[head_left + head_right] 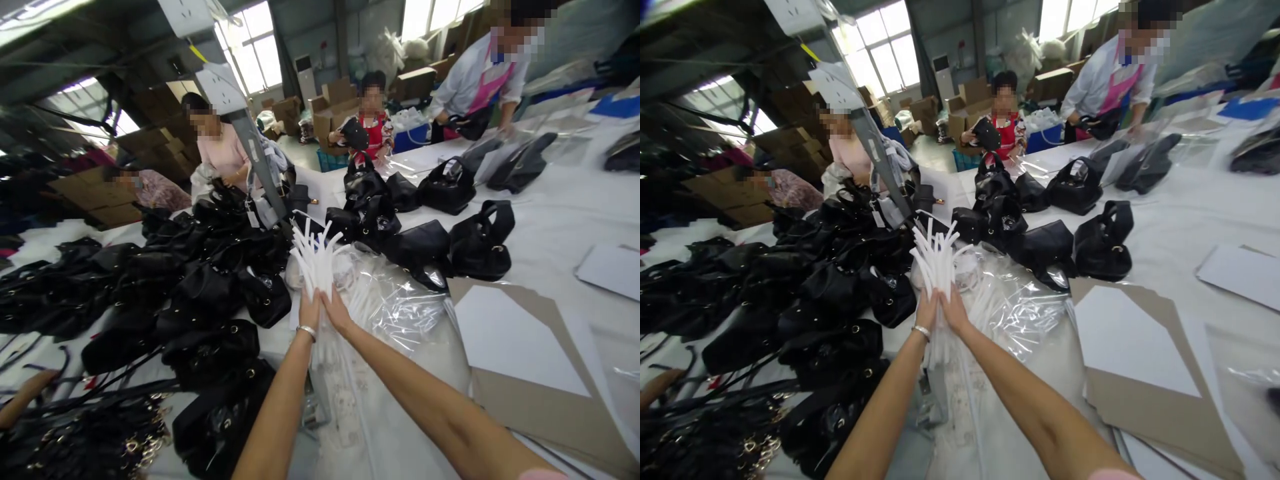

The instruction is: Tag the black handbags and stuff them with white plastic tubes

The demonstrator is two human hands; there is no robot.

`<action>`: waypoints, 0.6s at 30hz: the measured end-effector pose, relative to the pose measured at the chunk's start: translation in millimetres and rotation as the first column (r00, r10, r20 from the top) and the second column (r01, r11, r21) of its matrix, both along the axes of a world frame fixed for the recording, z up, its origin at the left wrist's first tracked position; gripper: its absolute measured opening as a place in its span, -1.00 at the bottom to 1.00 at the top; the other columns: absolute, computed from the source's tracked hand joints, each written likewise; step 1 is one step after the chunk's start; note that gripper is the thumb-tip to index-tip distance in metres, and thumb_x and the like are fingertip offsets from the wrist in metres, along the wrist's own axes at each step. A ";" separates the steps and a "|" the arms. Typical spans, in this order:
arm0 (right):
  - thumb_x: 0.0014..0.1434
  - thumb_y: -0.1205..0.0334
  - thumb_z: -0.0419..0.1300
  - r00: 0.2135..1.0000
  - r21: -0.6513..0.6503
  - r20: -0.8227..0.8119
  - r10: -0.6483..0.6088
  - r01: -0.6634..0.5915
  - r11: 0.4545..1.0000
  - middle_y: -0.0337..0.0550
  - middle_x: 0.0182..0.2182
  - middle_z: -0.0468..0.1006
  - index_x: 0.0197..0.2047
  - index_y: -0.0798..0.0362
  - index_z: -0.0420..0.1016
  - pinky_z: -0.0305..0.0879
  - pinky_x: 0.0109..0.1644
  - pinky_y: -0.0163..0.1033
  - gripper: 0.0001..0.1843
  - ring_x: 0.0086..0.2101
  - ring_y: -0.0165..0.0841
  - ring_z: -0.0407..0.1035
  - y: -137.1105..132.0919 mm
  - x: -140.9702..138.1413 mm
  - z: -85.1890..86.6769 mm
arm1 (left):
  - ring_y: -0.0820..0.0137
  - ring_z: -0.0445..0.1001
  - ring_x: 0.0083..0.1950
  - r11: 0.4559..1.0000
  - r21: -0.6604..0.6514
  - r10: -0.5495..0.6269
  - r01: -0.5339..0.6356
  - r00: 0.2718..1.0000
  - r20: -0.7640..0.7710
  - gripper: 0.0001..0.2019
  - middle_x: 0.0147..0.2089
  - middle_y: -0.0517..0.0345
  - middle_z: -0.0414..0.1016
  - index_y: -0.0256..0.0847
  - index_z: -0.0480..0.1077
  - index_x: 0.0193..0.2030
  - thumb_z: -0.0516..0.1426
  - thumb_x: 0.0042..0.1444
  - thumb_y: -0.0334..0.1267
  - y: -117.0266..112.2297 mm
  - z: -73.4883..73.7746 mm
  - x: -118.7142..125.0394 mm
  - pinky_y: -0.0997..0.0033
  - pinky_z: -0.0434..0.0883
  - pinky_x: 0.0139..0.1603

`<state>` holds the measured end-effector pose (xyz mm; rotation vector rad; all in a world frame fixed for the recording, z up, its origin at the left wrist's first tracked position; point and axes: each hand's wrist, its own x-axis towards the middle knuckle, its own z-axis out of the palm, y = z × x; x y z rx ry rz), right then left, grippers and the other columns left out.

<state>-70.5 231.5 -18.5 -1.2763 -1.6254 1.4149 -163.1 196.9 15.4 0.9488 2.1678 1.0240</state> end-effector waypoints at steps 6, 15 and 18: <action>0.11 0.12 0.10 0.993 -0.042 0.082 0.089 -0.086 0.995 -0.05 0.04 0.46 0.06 0.07 0.41 0.15 0.19 -0.03 -0.55 -0.01 -0.21 0.38 -1.1 56.8 -33.9 | 0.30 -0.06 0.40 0.995 -0.095 -0.062 0.037 0.958 -0.279 -0.45 0.39 -0.01 -0.02 -0.20 -0.06 0.34 -0.10 0.22 -0.15 -52.0 -12.1 -3.2 0.28 0.02 0.36; 0.08 0.11 0.06 0.995 -0.110 0.069 0.075 -0.068 0.992 -0.14 -0.19 0.59 -0.09 -0.01 0.51 0.45 -0.33 -0.18 -0.63 -0.35 -0.28 0.51 -86.3 170.1 -56.5 | 0.08 -0.27 0.43 0.619 -0.488 -0.785 0.616 0.489 -0.379 -0.37 0.42 0.02 -0.14 -0.06 0.08 0.30 0.09 0.05 -0.16 -91.8 -92.6 80.0 -0.13 -0.18 0.35; 0.11 0.06 0.06 0.996 -0.063 0.085 -0.012 0.017 0.998 -0.11 -0.18 0.58 -0.10 0.02 0.52 0.45 -0.30 -0.18 -0.63 -0.31 -0.27 0.51 -70.2 200.6 -45.2 | 0.07 -0.29 0.43 0.615 -0.624 -0.779 0.482 0.493 -0.387 -0.34 0.43 -0.02 -0.17 -0.17 0.08 0.31 0.10 0.01 -0.26 -69.0 -105.8 52.6 -0.06 -0.15 0.36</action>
